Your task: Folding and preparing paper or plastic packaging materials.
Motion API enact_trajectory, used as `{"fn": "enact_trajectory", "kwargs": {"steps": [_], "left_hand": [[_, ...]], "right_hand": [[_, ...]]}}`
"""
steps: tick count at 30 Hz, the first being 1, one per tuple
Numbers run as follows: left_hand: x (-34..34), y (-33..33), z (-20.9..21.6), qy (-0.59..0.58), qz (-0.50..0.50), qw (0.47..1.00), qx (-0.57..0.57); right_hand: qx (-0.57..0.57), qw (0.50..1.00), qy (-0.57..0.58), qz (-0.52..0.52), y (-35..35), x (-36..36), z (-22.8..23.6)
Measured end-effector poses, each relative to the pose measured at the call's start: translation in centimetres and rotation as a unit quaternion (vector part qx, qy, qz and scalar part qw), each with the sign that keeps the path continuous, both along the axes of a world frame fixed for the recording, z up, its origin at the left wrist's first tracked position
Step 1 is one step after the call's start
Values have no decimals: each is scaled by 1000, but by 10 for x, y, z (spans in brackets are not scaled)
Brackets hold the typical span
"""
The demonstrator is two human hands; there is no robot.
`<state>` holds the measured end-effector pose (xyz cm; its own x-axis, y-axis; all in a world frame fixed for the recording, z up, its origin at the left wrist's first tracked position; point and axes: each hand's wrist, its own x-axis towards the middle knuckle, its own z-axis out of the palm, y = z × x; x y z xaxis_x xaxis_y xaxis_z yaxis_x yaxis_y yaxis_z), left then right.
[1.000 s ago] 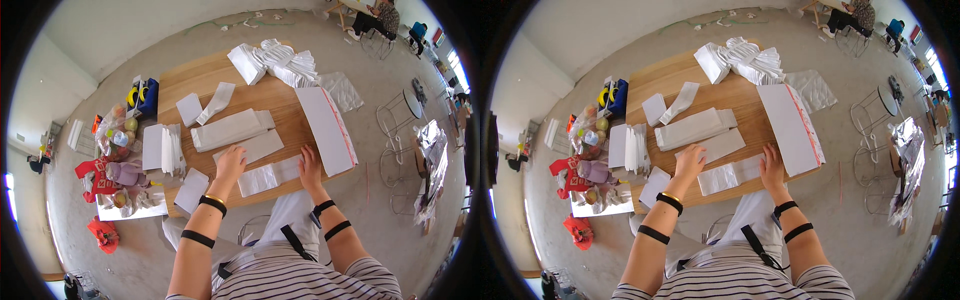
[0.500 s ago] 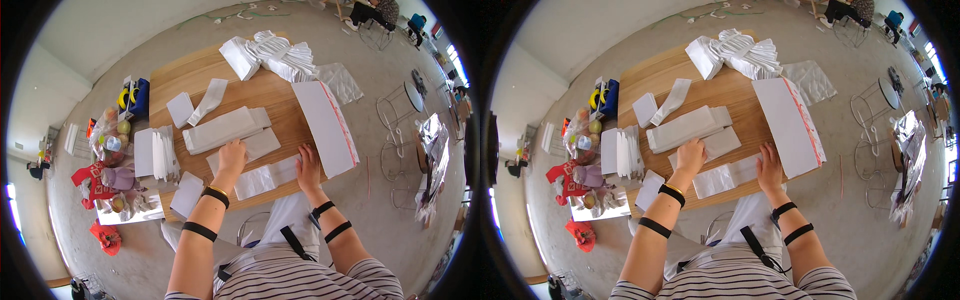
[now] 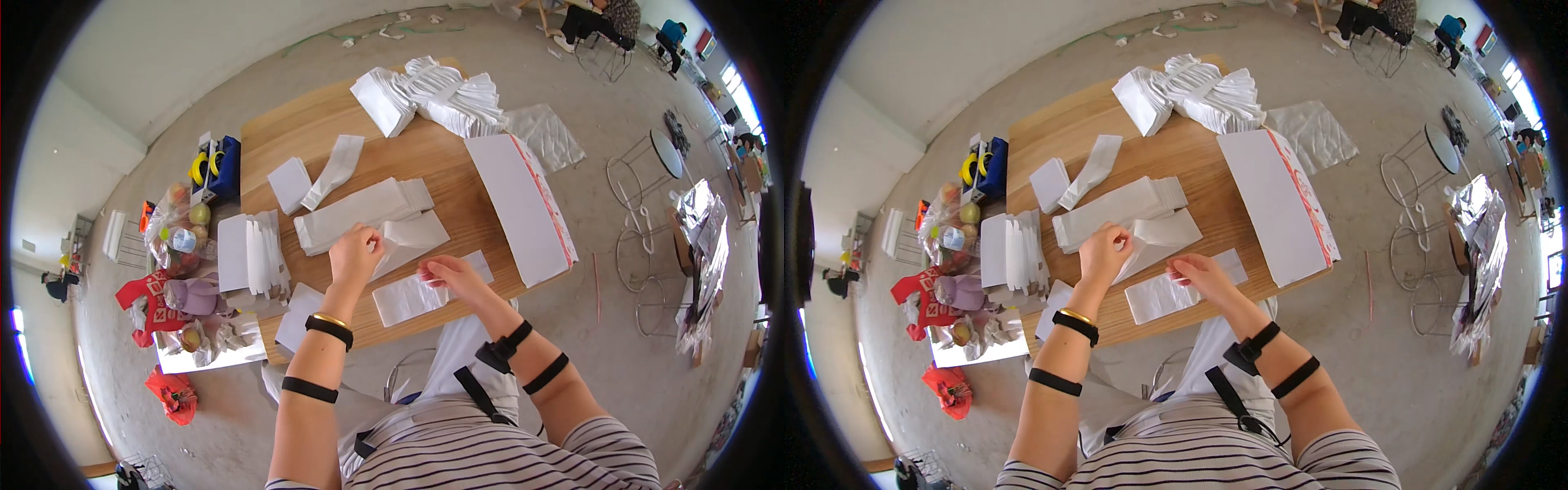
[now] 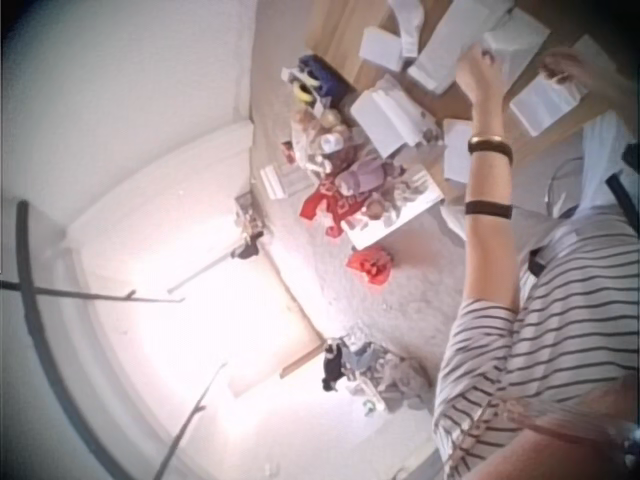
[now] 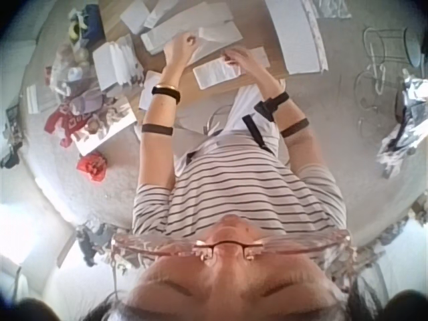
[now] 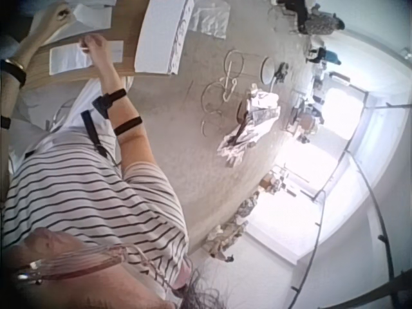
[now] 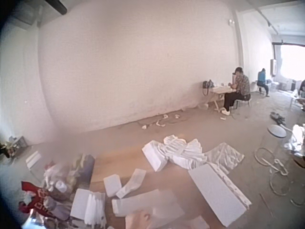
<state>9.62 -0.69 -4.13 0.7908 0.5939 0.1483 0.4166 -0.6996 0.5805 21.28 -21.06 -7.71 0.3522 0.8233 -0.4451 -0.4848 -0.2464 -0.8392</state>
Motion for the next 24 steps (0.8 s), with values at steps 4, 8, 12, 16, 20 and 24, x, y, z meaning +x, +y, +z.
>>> {"fn": "enact_trajectory", "kwargs": {"steps": [4,8,12,16,20,24], "left_hand": [[-13,-6,21,-43,6,999,17],[-32,-12,46,-68,14,995,79],[-62,-18,55,-89,-13,984,152],[-95,-36,50,-77,-24,981,177],[-121,-60,0,-8,-33,990,136],[-114,-95,-19,-35,12,998,54]], "right_hand": [[42,965,255,-43,29,-17,7],[106,914,349,-176,46,-20,-6],[75,952,208,-211,39,-24,-4],[26,991,64,-111,15,-29,10],[-24,993,-83,-81,-8,-44,-1],[-39,974,-209,-79,-18,-55,-34]]}}
